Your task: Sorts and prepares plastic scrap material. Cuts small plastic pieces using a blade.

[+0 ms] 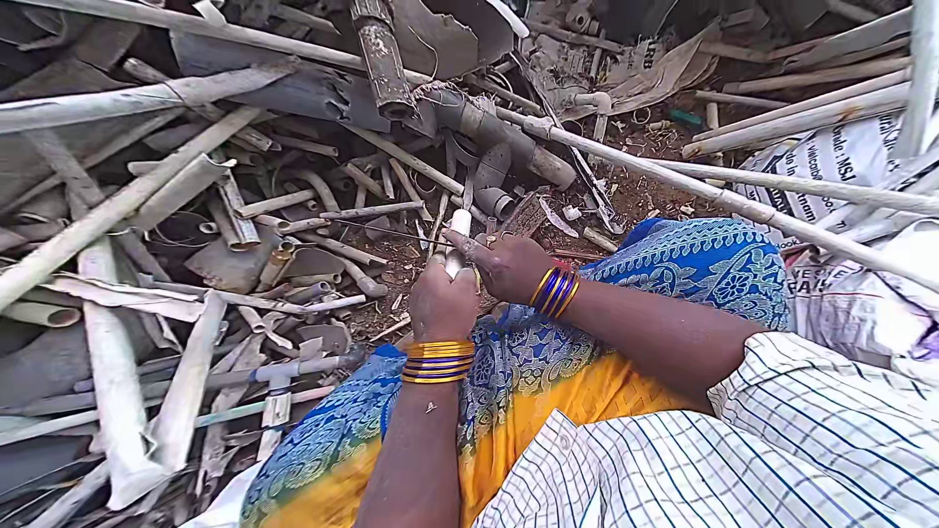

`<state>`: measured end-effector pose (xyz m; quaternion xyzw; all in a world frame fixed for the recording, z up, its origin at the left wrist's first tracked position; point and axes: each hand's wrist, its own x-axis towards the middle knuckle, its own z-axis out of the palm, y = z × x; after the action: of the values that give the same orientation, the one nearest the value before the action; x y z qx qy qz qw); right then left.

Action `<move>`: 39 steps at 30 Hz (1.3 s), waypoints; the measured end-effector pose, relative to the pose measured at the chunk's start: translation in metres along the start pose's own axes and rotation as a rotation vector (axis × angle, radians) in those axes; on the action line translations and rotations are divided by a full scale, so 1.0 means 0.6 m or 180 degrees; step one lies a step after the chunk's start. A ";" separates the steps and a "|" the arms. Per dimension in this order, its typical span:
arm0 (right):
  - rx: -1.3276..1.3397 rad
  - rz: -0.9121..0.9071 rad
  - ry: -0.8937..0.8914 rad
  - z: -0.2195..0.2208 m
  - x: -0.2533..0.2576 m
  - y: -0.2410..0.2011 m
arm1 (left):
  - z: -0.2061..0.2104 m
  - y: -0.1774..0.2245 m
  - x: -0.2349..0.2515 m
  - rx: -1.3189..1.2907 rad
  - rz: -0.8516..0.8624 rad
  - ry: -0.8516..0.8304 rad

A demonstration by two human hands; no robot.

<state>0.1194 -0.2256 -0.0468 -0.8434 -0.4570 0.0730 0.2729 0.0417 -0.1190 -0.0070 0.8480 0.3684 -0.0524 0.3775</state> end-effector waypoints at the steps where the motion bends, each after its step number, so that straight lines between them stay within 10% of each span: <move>1: -0.0013 -0.0056 -0.0028 0.003 -0.001 0.001 | 0.002 -0.002 0.001 0.0013 -0.0034 -0.0021; 11: 0.0004 0.1345 -0.1224 -0.022 0.032 0.037 | 0.003 0.009 -0.016 -0.0594 0.0248 -0.0007; 18: 0.1473 0.2140 -0.0158 -0.007 0.034 0.062 | 0.002 0.012 -0.003 -0.1848 0.0043 -0.0063; 27: 0.2134 0.1380 -0.0206 -0.027 0.050 0.054 | 0.018 0.010 0.000 -0.2211 -0.0356 -0.0912; 39: 0.1747 0.1489 -0.0275 -0.019 0.041 0.026 | 0.039 -0.002 -0.001 -0.2255 -0.0210 -0.0366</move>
<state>0.1492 -0.2169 -0.0425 -0.8166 -0.2262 0.2890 0.4455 0.0448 -0.1347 -0.0240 0.6478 0.3691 0.0188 0.6662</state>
